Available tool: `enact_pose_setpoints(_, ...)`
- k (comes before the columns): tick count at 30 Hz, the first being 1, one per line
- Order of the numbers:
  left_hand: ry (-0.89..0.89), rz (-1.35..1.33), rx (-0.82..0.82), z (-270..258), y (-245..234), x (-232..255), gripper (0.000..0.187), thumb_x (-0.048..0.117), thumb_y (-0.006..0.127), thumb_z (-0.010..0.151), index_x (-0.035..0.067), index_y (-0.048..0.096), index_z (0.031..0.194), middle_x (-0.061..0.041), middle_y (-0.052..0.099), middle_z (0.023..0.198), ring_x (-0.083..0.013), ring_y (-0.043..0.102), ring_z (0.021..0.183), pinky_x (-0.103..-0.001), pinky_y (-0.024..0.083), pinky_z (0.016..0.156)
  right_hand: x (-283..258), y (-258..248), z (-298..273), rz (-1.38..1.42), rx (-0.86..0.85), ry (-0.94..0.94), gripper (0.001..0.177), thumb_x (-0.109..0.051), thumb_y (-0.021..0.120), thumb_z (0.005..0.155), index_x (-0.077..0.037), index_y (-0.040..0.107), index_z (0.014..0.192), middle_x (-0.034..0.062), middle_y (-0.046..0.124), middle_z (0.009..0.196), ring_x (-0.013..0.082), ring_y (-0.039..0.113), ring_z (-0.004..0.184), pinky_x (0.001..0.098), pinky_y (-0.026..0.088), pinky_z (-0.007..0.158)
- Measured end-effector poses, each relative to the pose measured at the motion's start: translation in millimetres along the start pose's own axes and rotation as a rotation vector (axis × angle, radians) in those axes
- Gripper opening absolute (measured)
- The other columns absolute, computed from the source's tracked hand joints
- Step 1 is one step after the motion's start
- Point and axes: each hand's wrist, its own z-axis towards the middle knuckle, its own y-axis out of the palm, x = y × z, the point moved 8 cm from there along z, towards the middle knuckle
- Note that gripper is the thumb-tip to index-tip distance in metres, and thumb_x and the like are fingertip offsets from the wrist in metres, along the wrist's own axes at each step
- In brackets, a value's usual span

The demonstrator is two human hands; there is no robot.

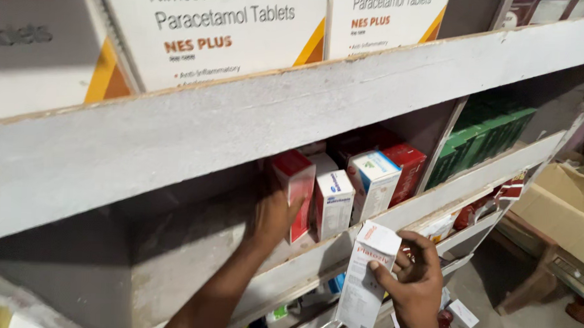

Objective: The person organizes medicine boxes by taking them from shelves and placing them onto different shelves by hand.

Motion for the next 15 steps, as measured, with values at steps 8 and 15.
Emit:
enact_pose_setpoints(8,0.019,0.115,-0.244,-16.5,17.6,-23.8,0.074,0.046,0.085,0.079,-0.002,0.054,0.127,-0.030,0.069,0.107,-0.0459,0.069,0.091,-0.053,0.057,0.080,-6.1,-1.9,-0.6,-0.003,0.015,0.005,0.068,0.019,0.072,0.071,0.002,0.048,0.133,0.0133,0.060,0.114,0.0267,0.068,0.111,0.0374,0.060,0.090)
enact_pose_setpoints(15,-0.261,-0.100,-0.485,-13.5,67.4,-56.0,0.088,0.033,0.082,0.074,-0.011,0.038,0.136,-0.026,0.074,0.104,-0.0383,0.081,0.090,-0.050,0.065,0.078,-50.6,39.0,18.4,0.023,-0.113,-0.094,0.065,0.012,0.073,0.076,0.003,0.047,0.134,0.0154,0.058,0.128,0.0236,0.064,0.117,0.0364,0.058,0.096)
